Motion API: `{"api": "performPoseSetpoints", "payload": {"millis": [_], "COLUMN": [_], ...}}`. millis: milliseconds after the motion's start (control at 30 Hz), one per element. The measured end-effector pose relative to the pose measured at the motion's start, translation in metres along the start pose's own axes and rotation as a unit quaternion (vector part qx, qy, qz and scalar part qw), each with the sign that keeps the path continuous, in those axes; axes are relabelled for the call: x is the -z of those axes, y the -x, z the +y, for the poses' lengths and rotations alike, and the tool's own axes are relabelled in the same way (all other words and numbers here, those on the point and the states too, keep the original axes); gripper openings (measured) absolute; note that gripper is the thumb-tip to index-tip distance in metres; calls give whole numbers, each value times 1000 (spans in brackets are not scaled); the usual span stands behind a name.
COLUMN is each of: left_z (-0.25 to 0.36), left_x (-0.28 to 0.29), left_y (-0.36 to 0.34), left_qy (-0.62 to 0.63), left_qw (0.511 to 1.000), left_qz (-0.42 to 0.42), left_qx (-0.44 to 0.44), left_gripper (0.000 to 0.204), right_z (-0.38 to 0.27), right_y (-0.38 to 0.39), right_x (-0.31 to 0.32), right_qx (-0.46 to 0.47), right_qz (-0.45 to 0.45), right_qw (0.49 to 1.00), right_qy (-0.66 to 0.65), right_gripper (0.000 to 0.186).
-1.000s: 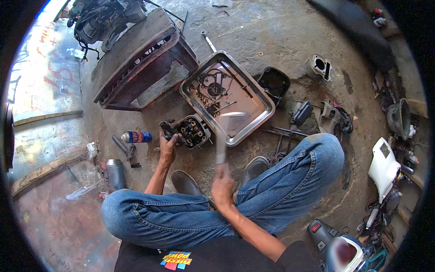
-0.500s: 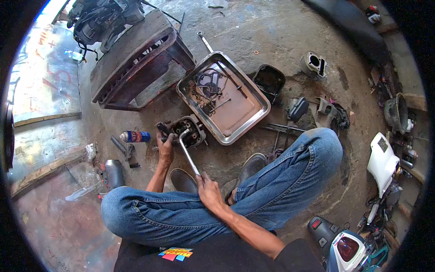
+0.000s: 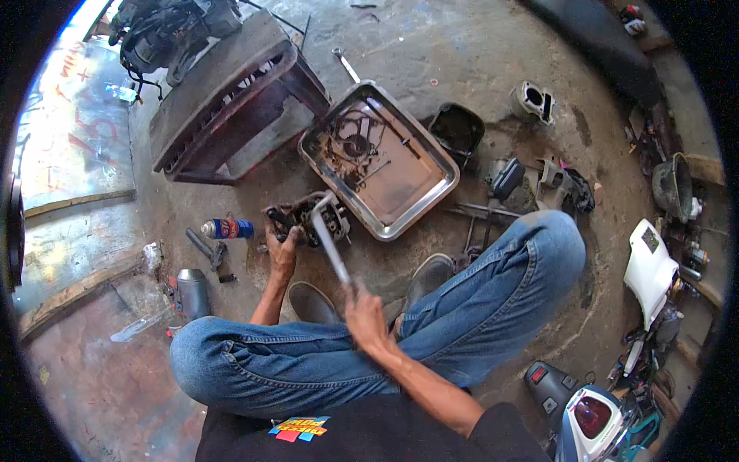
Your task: Disassemble and inspect motorcycle engine head and internal components.
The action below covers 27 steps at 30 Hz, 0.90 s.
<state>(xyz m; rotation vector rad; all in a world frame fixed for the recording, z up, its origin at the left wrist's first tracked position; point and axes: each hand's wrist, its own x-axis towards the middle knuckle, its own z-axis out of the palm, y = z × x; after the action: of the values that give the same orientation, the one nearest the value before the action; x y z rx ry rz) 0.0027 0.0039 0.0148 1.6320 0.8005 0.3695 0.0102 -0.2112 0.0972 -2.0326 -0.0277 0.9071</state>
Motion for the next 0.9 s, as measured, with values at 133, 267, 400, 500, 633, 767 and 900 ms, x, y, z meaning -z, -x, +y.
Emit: {"api": "performPoseSetpoints", "payload": {"millis": [133, 267, 400, 500, 633, 767, 900], "left_z": [1, 16, -12, 1, 3, -23, -64], "left_x": [-6, -11, 8, -2, -3, -10, 6], "left_y": [0, -3, -5, 5, 5, 2, 1], "left_qy": [47, 51, 23, 21, -40, 45, -91], "left_qw": [998, 998, 999, 999, 999, 991, 982], "left_qz": [-2, -45, 17, 18, 18, 124, 142], "left_qx": [40, 7, 27, 42, 9, -4, -84], "left_gripper": [54, 60, 57, 54, 47, 50, 54], "right_z": [-3, 19, 1, -3, 2, 28, -9], "right_y": [-21, 5, 1, -26, -20, 6, -15], "right_x": [21, -12, -5, 26, 9, -28, 1], "right_qx": [-53, -28, 2, -30, -145, -29, -102], "right_qz": [150, 58, -10, 89, 212, 15, 11], "right_qw": [987, 998, 1000, 995, 930, 999, 993], "right_qy": [-25, -3, -7, 28, -263, 9, -52], "right_gripper": [36, 37, 42, 38, 40, 46, 44]}}
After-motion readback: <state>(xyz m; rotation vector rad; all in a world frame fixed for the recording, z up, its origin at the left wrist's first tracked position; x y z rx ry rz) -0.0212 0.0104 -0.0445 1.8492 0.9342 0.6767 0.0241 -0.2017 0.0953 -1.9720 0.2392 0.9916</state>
